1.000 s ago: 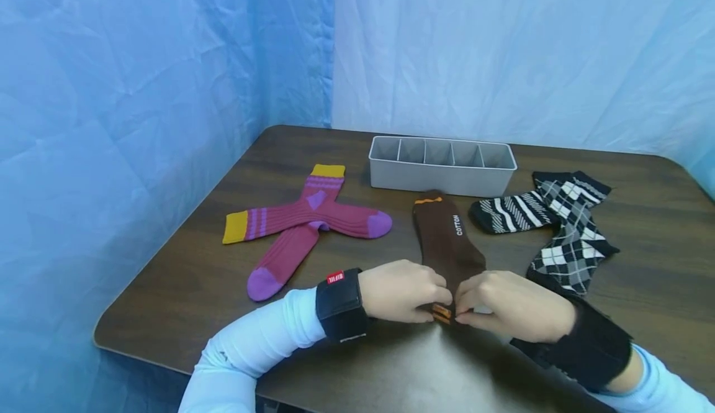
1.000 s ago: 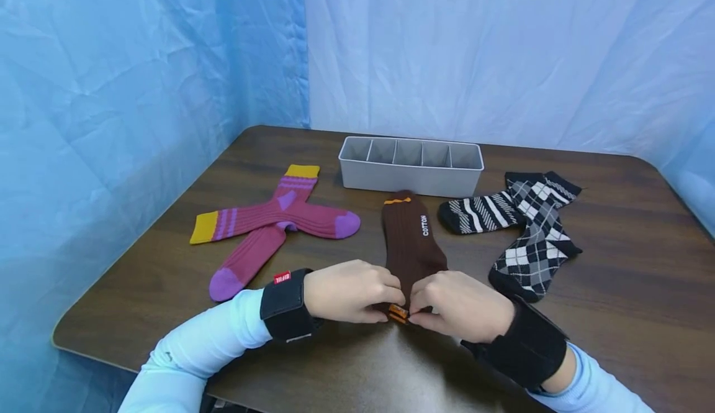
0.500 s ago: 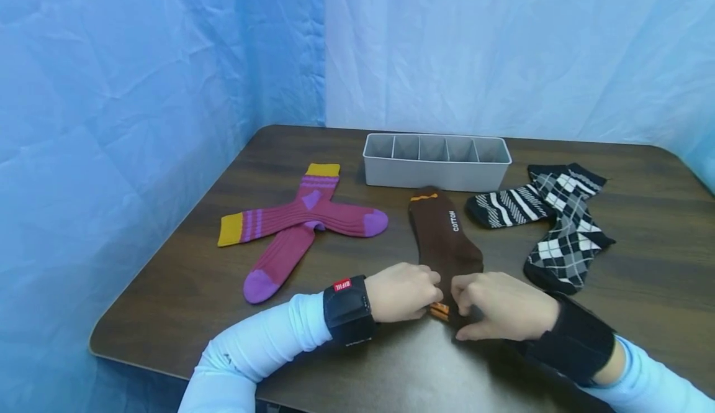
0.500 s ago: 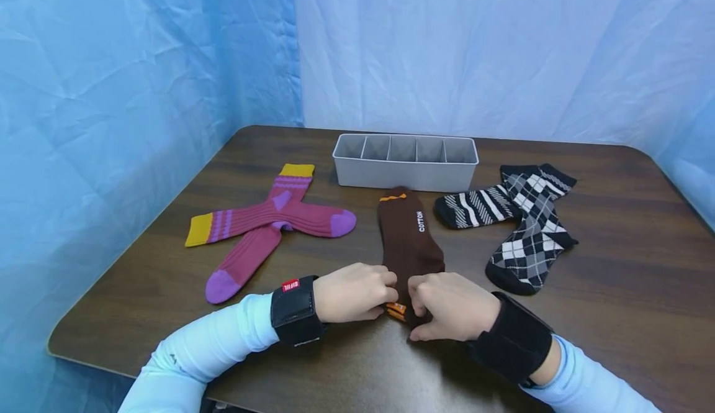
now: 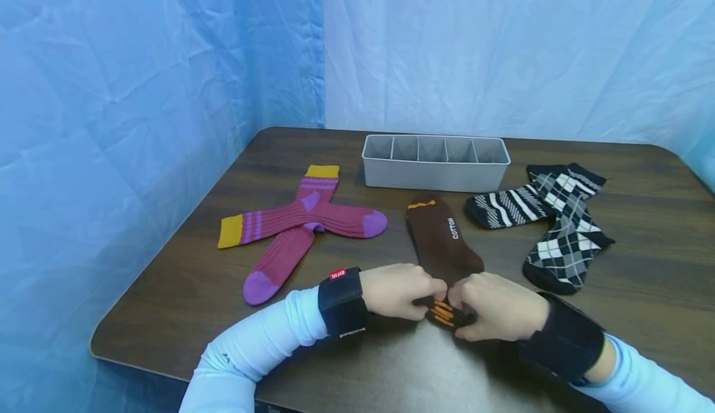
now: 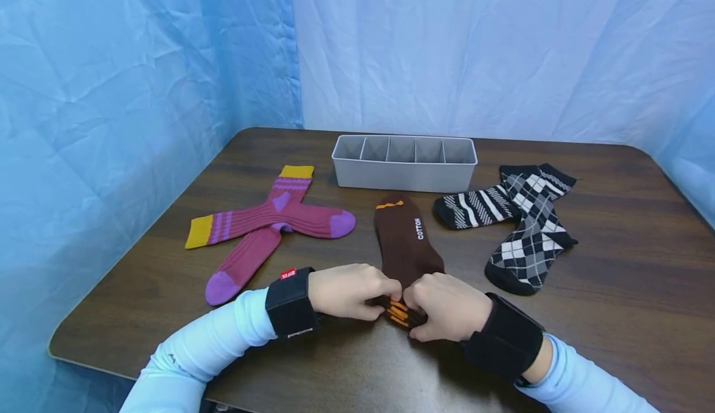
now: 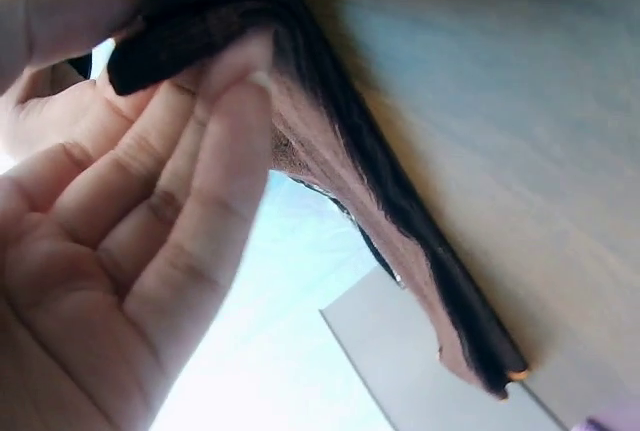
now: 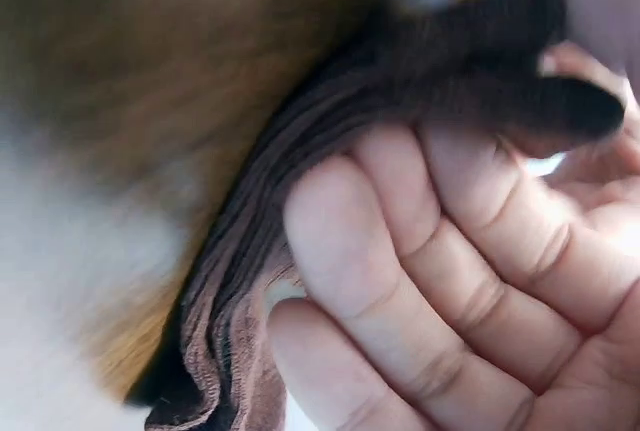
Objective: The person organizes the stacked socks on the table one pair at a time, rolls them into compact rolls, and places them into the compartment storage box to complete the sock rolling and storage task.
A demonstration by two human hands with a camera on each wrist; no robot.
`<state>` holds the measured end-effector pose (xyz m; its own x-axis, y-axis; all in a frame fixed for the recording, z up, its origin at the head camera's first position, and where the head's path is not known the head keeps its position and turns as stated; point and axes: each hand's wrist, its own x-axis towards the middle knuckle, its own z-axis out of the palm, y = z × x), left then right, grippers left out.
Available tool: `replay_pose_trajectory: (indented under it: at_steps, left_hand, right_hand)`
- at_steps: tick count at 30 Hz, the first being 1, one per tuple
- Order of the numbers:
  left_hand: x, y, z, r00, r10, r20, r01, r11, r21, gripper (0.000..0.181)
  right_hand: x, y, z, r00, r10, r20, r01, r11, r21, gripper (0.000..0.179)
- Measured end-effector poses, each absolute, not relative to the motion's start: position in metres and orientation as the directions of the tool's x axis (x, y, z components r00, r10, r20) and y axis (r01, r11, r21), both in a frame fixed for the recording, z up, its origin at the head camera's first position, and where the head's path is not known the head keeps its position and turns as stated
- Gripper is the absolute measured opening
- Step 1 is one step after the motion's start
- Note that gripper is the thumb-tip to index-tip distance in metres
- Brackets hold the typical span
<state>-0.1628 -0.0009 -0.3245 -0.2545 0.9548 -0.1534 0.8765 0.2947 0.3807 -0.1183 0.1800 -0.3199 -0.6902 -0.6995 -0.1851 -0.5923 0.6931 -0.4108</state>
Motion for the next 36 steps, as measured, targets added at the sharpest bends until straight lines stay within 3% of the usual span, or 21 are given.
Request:
replay_pose_trajectory:
  at_steps: [2, 7, 15, 23, 27, 31, 36]
  left_hand:
    - [-0.165, -0.003, -0.325, -0.256, 0.951, -0.174, 0.841, 0.308, 0.446, 0.019]
    - [-0.171, -0.007, -0.322, -0.255, 0.944, -0.211, 0.763, 0.331, 0.555, 0.023]
    - [-0.170, -0.007, -0.321, -0.268, 0.938, -0.220, 0.808, 0.343, 0.478, 0.034]
    - [-0.163, -0.007, -0.320, -0.291, 0.923, -0.250, 0.783, 0.380, 0.492, 0.018]
    - [-0.162, -0.006, -0.320, -0.329, 0.912, -0.246, 0.802, 0.408, 0.436, 0.015]
    - [-0.162, -0.005, -0.321, -0.377, 0.913, -0.157, 0.844, 0.409, 0.348, 0.016]
    - [-0.156, -0.004, -0.320, -0.329, 0.944, -0.039, 0.920, 0.329, 0.214, 0.006]
  right_hand:
    - [-0.119, 0.180, -0.319, -0.690, -0.699, -0.189, -0.576, 0.688, -0.441, 0.010]
    - [-0.118, 0.184, -0.315, -0.683, -0.706, -0.188, -0.533, 0.658, -0.532, 0.020]
    - [-0.118, 0.187, -0.316, -0.653, -0.746, -0.130, -0.571, 0.598, -0.562, 0.018]
    - [-0.120, 0.186, -0.319, -0.619, -0.776, -0.124, -0.592, 0.565, -0.575, 0.017]
    - [-0.122, 0.184, -0.319, -0.660, -0.742, -0.117, -0.618, 0.625, -0.477, 0.015]
    - [-0.123, 0.184, -0.319, -0.683, -0.724, -0.101, -0.626, 0.651, -0.429, 0.015]
    - [-0.122, 0.183, -0.320, -0.718, -0.690, -0.086, -0.594, 0.674, -0.440, 0.019]
